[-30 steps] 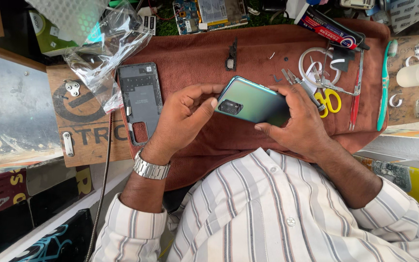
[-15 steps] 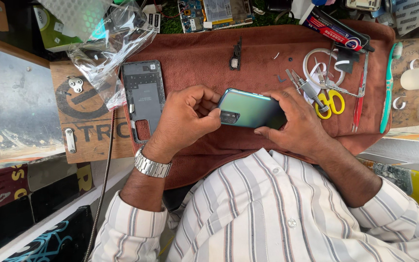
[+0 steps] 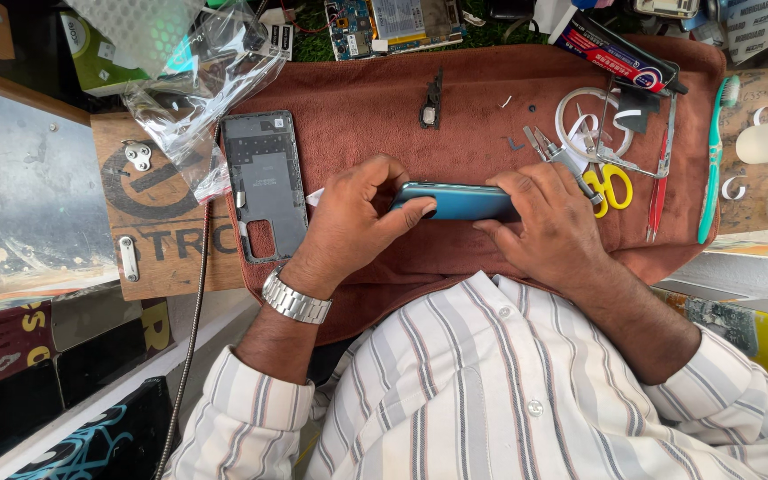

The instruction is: The person uses tweezers to adjust a camera module and places it into the back of a disassembled smartphone. They apply adhesive from a tube along the phone's internal frame and attach a new back cover. Finally, they wipe the exterior of the reassembled phone with a cloth.

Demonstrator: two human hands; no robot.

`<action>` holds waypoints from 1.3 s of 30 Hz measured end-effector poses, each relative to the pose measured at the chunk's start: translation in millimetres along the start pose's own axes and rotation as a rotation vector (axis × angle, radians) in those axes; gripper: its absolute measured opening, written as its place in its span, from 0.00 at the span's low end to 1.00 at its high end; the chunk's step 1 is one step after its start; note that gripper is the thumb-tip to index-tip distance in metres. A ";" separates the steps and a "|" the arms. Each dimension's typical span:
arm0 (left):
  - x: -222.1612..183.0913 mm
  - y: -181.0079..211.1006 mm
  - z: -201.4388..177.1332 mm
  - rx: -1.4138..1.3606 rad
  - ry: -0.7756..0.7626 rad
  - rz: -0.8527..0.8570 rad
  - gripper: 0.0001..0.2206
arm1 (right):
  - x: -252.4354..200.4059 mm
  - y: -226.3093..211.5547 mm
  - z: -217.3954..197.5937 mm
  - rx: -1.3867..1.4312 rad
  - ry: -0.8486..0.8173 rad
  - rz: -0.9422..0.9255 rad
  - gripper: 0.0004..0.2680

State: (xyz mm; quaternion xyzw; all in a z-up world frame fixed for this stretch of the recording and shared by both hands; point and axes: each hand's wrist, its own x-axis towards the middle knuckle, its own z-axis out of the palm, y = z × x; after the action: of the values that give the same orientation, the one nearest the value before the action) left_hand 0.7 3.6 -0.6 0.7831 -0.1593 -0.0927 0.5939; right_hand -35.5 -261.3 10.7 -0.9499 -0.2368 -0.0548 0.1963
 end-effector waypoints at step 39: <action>4.2 -4.5 -4.4 -0.032 -0.111 0.053 0.07 | -11.5 83.0 -53.3 0.030 0.057 0.070 0.04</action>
State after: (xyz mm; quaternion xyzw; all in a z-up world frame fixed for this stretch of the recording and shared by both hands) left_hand 6.7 7.1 -3.5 0.7629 -0.2110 -0.1228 0.5987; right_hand -7.0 -354.8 28.6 -0.9526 -0.1985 -0.0715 0.2191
